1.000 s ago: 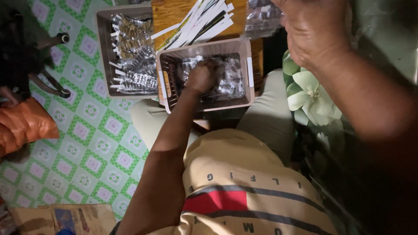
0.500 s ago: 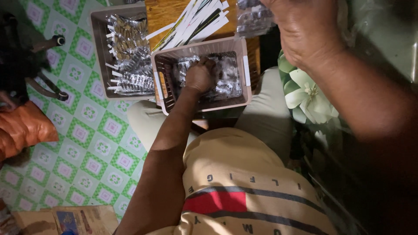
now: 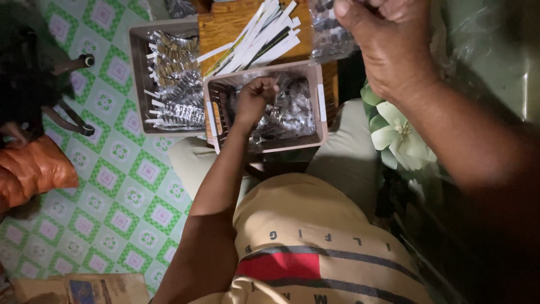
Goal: Packaging small metal parts into plastic bags and attaching them to white strips using a stapler
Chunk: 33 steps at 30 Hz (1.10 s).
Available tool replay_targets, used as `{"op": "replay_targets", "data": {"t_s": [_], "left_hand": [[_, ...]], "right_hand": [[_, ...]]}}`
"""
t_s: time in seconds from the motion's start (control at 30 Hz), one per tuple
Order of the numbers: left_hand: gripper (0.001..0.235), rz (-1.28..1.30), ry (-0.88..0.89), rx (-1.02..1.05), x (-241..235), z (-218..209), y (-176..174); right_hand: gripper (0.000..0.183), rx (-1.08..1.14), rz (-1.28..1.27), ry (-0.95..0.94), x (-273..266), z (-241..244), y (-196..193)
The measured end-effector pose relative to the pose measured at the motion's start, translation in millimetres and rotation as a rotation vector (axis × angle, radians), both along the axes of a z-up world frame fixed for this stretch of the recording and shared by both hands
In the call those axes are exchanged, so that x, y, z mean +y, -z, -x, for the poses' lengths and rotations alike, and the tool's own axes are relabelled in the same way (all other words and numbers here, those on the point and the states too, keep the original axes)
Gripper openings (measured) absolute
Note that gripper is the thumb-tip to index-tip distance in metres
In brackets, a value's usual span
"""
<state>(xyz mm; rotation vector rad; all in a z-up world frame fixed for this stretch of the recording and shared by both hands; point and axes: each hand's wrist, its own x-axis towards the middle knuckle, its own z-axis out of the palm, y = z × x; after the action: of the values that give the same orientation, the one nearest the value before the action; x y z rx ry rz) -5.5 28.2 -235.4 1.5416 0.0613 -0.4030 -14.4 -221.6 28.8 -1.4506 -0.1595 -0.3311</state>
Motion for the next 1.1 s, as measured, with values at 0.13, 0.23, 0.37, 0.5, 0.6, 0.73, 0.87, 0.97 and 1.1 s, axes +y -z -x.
{"op": "replay_targets", "data": {"t_s": [0.13, 0.23, 0.37, 0.5, 0.6, 0.73, 0.87, 0.97, 1.1], "left_hand": [[0.009, 0.071, -0.015, -0.015, -4.3, 8.4, -88.3], [0.018, 0.189, -0.069, -0.061, -5.8, 13.9, -121.3], [0.025, 0.302, -0.142, -0.117, -7.5, 26.5, -166.4], [0.014, 0.666, -0.106, -0.030, -2.3, 35.2, -186.2], [0.014, 0.782, -0.022, 0.131, 8.8, 40.8, -195.5], [0.039, 0.756, -0.010, 0.115, 28.1, 49.7, -221.0], [0.054, 0.751, -0.058, 0.084, 44.3, 59.5, -233.3], [0.035, 0.742, -0.110, 0.091, 50.5, 64.6, -225.0], [0.030, 0.690, -0.138, 0.075, 55.2, 64.3, -205.3]], "right_hand": [[0.025, -0.001, 0.000, -0.042, -0.5, -1.3, -2.7], [0.020, 0.074, 0.034, -0.008, -3.0, -1.0, 1.2], [0.033, 0.121, 0.198, 0.050, -7.5, -2.0, 1.5], [0.043, 0.025, 0.259, 0.036, -5.3, -2.5, 4.7], [0.073, 0.094, 0.312, 0.028, 1.3, 5.9, -2.1], [0.040, 0.014, 0.391, 0.009, 15.2, 8.6, 16.2], [0.025, 0.003, 0.414, 0.052, 22.7, 14.0, 29.7], [0.023, -0.037, 0.452, 0.020, 29.7, 18.2, 26.5], [0.023, -0.032, 0.552, 0.014, 45.6, 22.4, 17.1]]}}
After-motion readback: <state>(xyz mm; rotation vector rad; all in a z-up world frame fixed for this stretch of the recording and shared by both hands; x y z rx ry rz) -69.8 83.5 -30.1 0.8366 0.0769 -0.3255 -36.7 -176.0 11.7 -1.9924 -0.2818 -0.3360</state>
